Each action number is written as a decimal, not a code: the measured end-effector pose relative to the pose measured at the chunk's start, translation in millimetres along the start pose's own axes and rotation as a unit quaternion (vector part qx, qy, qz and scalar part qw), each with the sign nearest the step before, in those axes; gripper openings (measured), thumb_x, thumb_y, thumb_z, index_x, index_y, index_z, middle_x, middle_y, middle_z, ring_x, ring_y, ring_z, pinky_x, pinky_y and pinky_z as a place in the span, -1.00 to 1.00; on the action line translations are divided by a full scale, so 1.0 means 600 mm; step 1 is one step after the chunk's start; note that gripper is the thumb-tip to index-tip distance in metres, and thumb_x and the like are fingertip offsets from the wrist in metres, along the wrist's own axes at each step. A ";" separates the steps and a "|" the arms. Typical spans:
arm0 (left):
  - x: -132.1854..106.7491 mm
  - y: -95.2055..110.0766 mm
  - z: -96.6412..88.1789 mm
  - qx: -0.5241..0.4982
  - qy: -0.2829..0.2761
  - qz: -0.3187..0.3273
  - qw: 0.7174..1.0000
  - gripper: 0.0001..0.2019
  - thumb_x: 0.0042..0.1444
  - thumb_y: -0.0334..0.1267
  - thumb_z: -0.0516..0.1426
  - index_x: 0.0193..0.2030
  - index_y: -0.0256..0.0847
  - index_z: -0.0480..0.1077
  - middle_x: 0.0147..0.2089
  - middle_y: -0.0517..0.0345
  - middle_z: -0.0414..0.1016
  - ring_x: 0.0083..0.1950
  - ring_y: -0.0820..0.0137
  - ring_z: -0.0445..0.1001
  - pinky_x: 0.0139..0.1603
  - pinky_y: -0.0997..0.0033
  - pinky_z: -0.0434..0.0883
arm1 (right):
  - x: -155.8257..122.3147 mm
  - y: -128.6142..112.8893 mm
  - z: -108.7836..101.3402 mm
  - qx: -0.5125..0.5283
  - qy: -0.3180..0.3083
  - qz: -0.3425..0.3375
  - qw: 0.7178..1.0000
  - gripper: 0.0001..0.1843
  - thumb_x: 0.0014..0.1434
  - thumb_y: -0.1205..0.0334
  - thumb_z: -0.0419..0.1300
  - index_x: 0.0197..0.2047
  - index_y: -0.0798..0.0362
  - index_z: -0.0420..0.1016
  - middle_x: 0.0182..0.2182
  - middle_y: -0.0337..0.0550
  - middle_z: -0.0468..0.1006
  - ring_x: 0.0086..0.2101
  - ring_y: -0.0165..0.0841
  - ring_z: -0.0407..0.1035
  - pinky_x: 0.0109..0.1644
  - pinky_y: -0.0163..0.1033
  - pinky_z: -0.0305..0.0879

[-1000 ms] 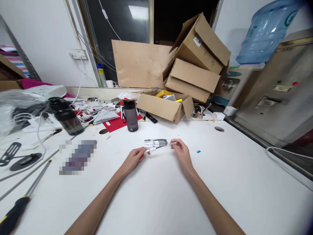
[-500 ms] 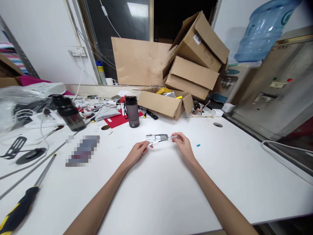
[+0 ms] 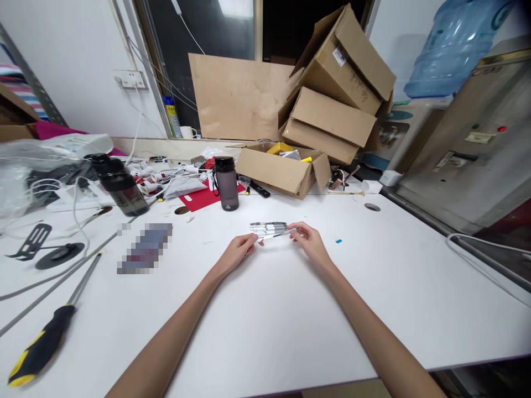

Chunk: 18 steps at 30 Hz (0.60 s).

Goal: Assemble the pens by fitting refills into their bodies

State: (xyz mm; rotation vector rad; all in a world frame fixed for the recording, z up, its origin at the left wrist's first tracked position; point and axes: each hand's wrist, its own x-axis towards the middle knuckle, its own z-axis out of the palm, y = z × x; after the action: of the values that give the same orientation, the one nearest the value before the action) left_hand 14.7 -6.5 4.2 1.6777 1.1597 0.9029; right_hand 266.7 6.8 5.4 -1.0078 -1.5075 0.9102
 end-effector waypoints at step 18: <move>0.000 0.006 0.001 0.023 -0.024 0.033 0.999 -0.55 0.26 0.12 0.05 -0.16 -0.26 0.53 -0.46 0.25 0.33 -0.45 0.43 0.17 -0.42 0.47 0.08 | -0.016 -0.012 0.026 -0.026 -0.054 0.019 0.998 -0.65 0.23 -0.07 0.18 -0.19 0.05 0.56 -0.54 -0.28 0.41 -0.48 -0.37 0.26 -0.38 -0.29 0.13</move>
State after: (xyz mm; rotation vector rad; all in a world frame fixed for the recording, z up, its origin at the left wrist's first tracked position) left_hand 16.6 -7.2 7.3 1.7751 1.1055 0.8774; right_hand 251.4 -5.2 6.1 -1.0417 -1.6149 0.9706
